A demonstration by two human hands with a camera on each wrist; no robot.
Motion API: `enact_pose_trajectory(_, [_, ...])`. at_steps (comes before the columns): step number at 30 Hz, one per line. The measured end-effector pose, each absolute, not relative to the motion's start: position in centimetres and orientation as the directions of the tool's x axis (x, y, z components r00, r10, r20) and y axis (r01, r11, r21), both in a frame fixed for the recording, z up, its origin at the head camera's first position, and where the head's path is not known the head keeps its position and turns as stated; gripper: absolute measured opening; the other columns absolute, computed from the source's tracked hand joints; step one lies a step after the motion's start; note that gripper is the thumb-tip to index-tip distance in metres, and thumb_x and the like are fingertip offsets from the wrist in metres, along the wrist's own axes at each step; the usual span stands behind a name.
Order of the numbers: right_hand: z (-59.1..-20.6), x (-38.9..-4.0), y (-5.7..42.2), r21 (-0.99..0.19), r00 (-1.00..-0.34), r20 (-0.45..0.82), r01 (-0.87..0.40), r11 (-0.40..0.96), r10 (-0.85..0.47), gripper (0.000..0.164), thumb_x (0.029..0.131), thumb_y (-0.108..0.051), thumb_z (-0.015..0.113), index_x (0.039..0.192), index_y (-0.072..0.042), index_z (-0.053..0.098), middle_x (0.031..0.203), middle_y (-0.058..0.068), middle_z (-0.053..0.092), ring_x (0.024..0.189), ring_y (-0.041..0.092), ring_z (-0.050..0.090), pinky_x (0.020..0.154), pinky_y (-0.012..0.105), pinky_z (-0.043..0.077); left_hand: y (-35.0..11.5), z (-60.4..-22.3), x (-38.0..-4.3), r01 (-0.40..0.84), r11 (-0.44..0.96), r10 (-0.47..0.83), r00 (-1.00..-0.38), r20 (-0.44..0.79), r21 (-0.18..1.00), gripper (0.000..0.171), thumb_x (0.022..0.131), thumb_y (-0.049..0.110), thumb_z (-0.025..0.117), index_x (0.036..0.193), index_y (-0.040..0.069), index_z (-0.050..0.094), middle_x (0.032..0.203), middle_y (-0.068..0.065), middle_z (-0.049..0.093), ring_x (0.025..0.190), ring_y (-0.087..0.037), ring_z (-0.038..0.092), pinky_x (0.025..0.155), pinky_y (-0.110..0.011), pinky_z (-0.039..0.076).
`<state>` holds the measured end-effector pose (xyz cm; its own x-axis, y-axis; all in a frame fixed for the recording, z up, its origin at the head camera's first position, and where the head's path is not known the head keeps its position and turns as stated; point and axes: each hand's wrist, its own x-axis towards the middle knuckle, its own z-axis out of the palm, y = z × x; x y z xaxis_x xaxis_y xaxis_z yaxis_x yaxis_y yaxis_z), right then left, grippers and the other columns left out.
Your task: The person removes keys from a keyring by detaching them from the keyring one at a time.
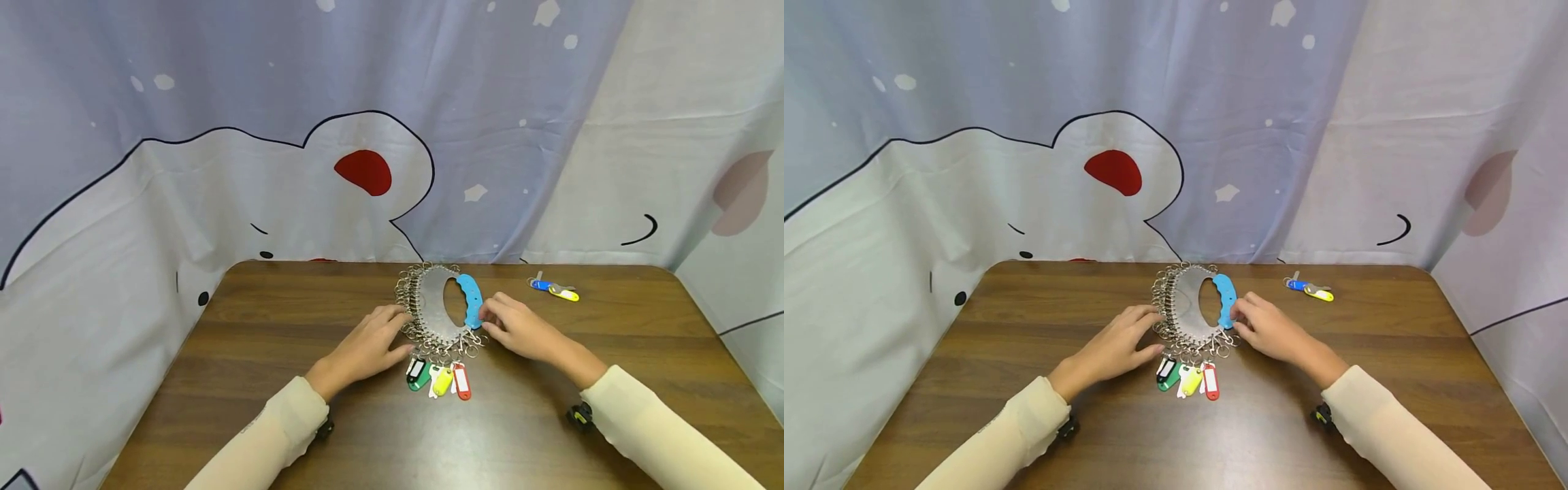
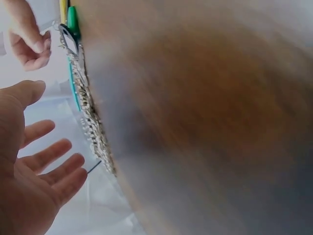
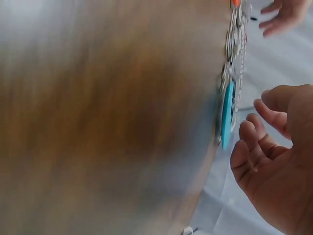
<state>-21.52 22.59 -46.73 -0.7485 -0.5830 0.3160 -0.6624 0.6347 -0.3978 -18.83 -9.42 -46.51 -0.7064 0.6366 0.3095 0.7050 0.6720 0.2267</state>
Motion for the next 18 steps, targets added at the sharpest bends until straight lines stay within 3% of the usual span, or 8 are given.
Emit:
enact_pose_trajectory(9, [-46.9,-19.9,20.5,-0.411,-0.733,0.306,-0.678,0.610,-0.608,0.007,0.086,-0.009,0.069,0.088,-0.013,0.063,0.082,-0.005,0.053,0.071,0.007,0.053,0.060,0.027,0.050,-8.1,-46.2,-18.8,0.677,0.699,0.622,-0.735,0.270,0.230,0.046,0.090,0.035,0.066,0.125,0.007,0.060,0.122,-0.009,0.057,0.108,-0.024,0.052,0.092,-0.044,0.049])
enact_pose_trajectory(18, [-46.6,-18.9,19.0,-0.456,-0.741,0.250,-0.658,0.600,-0.624,0.010,0.086,-0.012,0.069,0.084,-0.017,0.061,0.073,-0.010,0.055,0.065,0.004,0.052,0.057,0.025,0.049,-7.2,-45.3,-19.1,0.625,0.721,0.579,-0.781,0.235,0.298,0.043,0.090,0.030,0.066,0.126,0.008,0.059,0.118,-0.007,0.058,0.106,-0.023,0.051,0.093,-0.042,0.049])
